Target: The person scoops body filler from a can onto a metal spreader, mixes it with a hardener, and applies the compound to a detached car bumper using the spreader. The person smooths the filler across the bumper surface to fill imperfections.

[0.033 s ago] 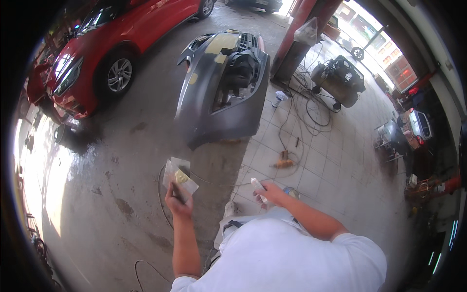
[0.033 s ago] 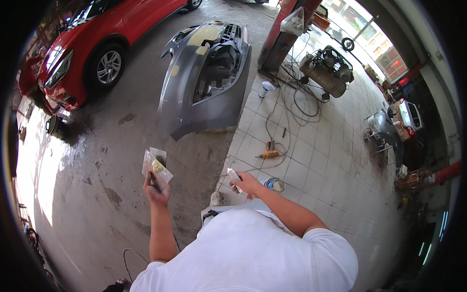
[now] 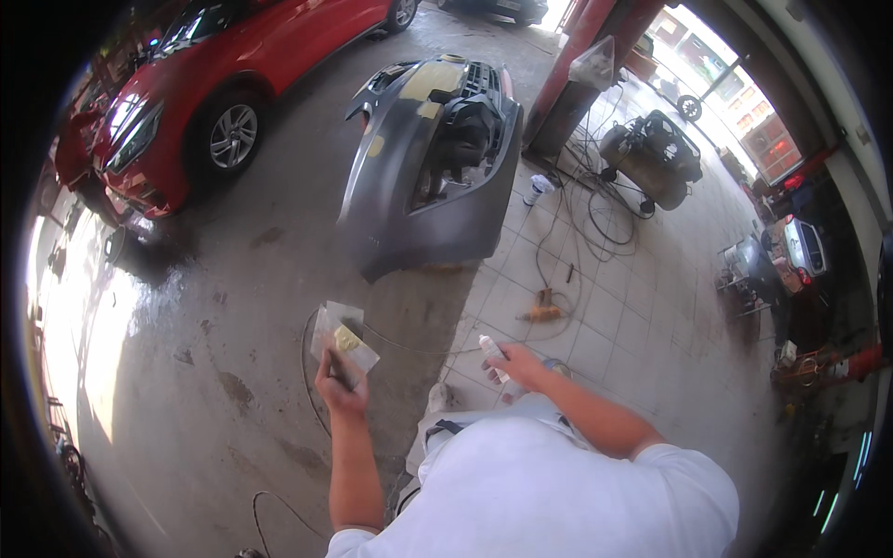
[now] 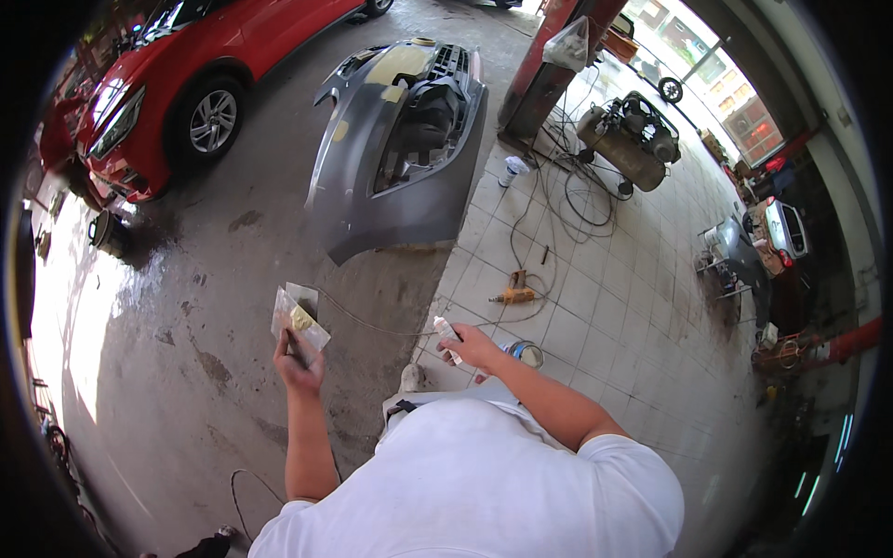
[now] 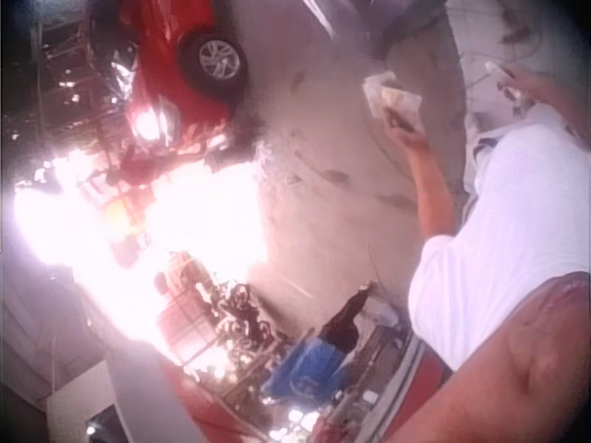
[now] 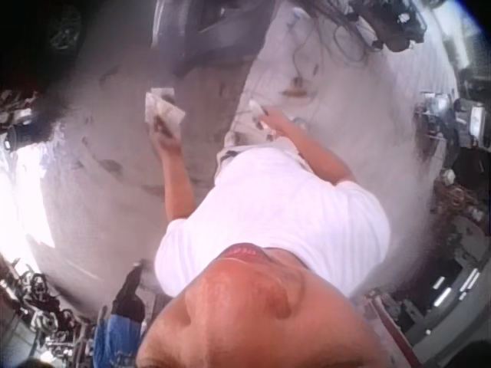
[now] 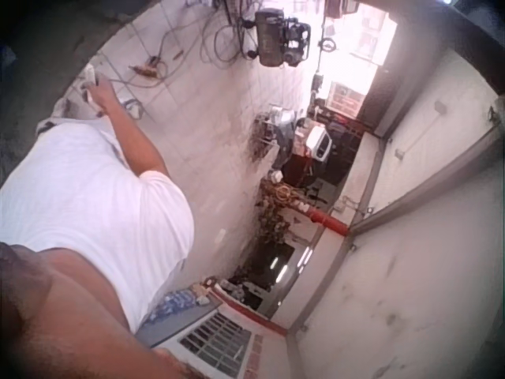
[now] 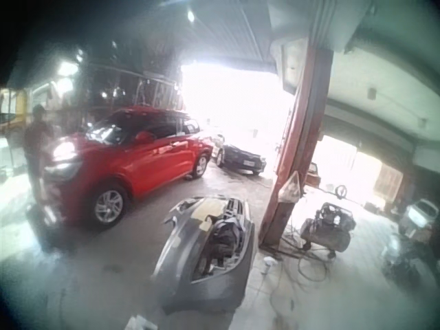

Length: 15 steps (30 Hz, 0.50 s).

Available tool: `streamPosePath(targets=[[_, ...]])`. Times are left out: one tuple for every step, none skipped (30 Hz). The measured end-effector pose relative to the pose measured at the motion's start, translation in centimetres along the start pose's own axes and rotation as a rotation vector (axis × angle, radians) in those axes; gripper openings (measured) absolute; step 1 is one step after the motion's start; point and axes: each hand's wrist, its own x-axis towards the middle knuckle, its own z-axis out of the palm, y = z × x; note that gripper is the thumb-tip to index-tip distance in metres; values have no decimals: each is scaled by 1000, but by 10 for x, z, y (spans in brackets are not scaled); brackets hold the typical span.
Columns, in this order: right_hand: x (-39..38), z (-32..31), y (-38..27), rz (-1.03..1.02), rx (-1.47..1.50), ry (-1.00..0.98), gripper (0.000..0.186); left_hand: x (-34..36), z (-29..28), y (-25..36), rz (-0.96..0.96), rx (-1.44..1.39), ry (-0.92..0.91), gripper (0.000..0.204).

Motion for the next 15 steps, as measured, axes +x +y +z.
streamPosePath(targets=[[15,-3,7,-67,10,-8,24,-4,-17,4,7,-12,25,31],[28,-4,0,-147,22,-19,26,-5,-21,7,20,-23,38,30],[40,-8,-8,-178,26,-34,27,-6,-24,6,33,-25,57,28],[45,-5,-21,-199,40,-52,29,-18,-22,7,44,-18,86,26],[47,-3,-35,-219,58,-69,30,-30,-19,7,53,-8,115,25],[45,1,-53,-256,27,-79,32,-38,-17,6,67,20,146,23],[41,3,-70,-290,-3,-86,34,-43,-12,3,76,48,178,22],[39,2,-82,-356,-1,-104,34,-46,-9,-1,84,77,211,20],[38,-1,-91,-420,1,-121,35,-46,-10,-5,71,158,151,20],[36,-6,-98,-468,24,-137,35,-45,-10,-9,57,238,90,19],[37,-10,-106,-516,44,-152,35,-44,-3,-13,41,314,28,18],[34,-14,-110,-564,65,-166,35,-45,3,-21,37,349,46,19],[28,-18,-115,-589,68,-169,35,-52,28,-32,39,385,54,20],[23,-21,-122,-619,69,-175,35,-57,49,-43,46,420,59,21],[18,-26,-130,-652,66,-179,34,-55,66,-55,58,426,65,20]])
